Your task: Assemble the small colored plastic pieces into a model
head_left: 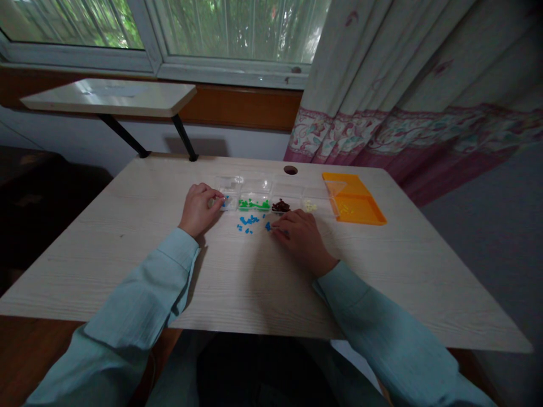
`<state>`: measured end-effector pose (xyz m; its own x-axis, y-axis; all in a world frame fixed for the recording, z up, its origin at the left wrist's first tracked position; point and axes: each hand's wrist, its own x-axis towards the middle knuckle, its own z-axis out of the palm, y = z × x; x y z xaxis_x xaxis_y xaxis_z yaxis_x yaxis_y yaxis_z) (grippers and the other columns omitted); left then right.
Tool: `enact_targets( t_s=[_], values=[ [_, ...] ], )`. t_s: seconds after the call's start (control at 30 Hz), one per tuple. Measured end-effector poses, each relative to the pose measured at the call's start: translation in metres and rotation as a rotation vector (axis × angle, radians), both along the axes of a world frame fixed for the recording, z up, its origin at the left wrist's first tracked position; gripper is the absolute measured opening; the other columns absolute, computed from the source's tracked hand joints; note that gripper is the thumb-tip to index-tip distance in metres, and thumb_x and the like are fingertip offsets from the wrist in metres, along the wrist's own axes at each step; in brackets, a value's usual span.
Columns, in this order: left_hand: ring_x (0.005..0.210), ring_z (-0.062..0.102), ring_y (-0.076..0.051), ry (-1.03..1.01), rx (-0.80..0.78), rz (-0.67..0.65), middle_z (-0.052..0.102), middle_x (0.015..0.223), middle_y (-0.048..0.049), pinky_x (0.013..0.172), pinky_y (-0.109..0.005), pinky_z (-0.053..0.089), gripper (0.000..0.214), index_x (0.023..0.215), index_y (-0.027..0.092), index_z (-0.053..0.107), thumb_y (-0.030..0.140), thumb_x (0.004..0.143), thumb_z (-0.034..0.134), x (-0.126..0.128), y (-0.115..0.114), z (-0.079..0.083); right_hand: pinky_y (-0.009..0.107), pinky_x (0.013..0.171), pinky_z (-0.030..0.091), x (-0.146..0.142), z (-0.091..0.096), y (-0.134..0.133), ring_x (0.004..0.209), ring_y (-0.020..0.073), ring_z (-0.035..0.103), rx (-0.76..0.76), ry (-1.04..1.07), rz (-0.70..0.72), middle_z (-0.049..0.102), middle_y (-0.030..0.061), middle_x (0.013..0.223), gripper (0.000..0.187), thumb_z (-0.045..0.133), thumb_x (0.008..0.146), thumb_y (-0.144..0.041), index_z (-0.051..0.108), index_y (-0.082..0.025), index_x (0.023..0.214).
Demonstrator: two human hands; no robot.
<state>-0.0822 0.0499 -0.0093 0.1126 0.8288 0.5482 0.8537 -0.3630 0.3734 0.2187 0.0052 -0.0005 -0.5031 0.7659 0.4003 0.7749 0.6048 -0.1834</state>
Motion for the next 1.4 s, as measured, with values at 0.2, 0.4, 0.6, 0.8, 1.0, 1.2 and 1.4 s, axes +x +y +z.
enact_targets(
  t_s=[0.2,0.4,0.6,0.8,1.0,1.2,1.4],
  values=[
    [0.089,0.050,-0.023,0.003,-0.002,0.005,0.057,0.085,-0.0064,0.084,-0.041,0.040,0.021,0.090,0.020,0.071,0.037,0.087,0.059,0.000,0.000,0.000,0.039,0.082,0.035,-0.009,0.002,-0.003,0.095,0.0242,0.053,0.007,-0.043,-0.049,0.067,0.0055,0.094,0.011,0.068,0.084,-0.034,0.072,-0.024,0.089],
    [0.090,0.050,-0.023,-0.002,-0.004,0.006,0.057,0.086,-0.0064,0.084,-0.040,0.040,0.020,0.092,0.020,0.071,0.036,0.087,0.059,-0.001,0.001,-0.002,0.038,0.082,0.035,-0.011,0.000,-0.003,0.095,0.0231,0.053,-0.007,-0.043,-0.051,0.067,0.0052,0.095,0.013,0.063,0.088,-0.033,0.072,-0.024,0.089],
    [0.089,0.051,-0.023,0.027,-0.014,0.014,0.058,0.086,-0.0060,0.085,-0.040,0.041,0.021,0.093,0.020,0.071,0.035,0.087,0.059,-0.001,0.000,-0.001,0.037,0.083,0.034,-0.012,0.004,-0.003,0.094,0.0224,0.052,-0.028,-0.048,-0.048,0.068,0.0057,0.095,0.013,0.062,0.089,-0.030,0.073,-0.022,0.089],
    [0.090,0.052,-0.023,0.023,-0.020,0.025,0.059,0.086,-0.0058,0.085,-0.040,0.041,0.020,0.092,0.020,0.071,0.034,0.087,0.059,0.000,0.000,-0.001,0.037,0.083,0.033,-0.011,0.002,-0.002,0.096,0.0226,0.053,-0.033,-0.049,-0.037,0.068,0.0059,0.096,0.015,0.061,0.090,-0.030,0.074,-0.022,0.090],
    [0.089,0.051,-0.023,0.024,0.002,0.017,0.058,0.086,-0.0062,0.084,-0.040,0.041,0.021,0.092,0.020,0.071,0.035,0.089,0.056,-0.001,0.000,0.000,0.036,0.084,0.032,-0.009,-0.002,0.000,0.094,0.0218,0.053,0.020,-0.023,-0.009,0.068,0.0044,0.092,0.013,0.063,0.088,-0.031,0.073,-0.023,0.087],
    [0.088,0.051,-0.022,-0.009,0.046,-0.033,0.058,0.084,-0.0060,0.083,-0.039,0.040,0.022,0.092,0.018,0.070,0.034,0.090,0.055,0.010,-0.006,0.006,0.035,0.082,0.033,-0.006,0.001,0.003,0.089,0.0199,0.054,0.146,0.078,0.013,0.069,0.0023,0.086,0.011,0.066,0.087,-0.030,0.074,-0.023,0.086],
    [0.087,0.051,-0.021,-0.016,0.036,-0.173,0.059,0.084,-0.0056,0.082,-0.038,0.040,0.022,0.095,0.019,0.069,0.034,0.092,0.054,0.035,-0.025,0.020,0.035,0.084,0.036,-0.005,0.012,-0.002,0.089,0.0187,0.055,0.275,0.177,0.048,0.070,0.0026,0.086,0.012,0.064,0.088,-0.031,0.073,-0.024,0.088]
  ],
)
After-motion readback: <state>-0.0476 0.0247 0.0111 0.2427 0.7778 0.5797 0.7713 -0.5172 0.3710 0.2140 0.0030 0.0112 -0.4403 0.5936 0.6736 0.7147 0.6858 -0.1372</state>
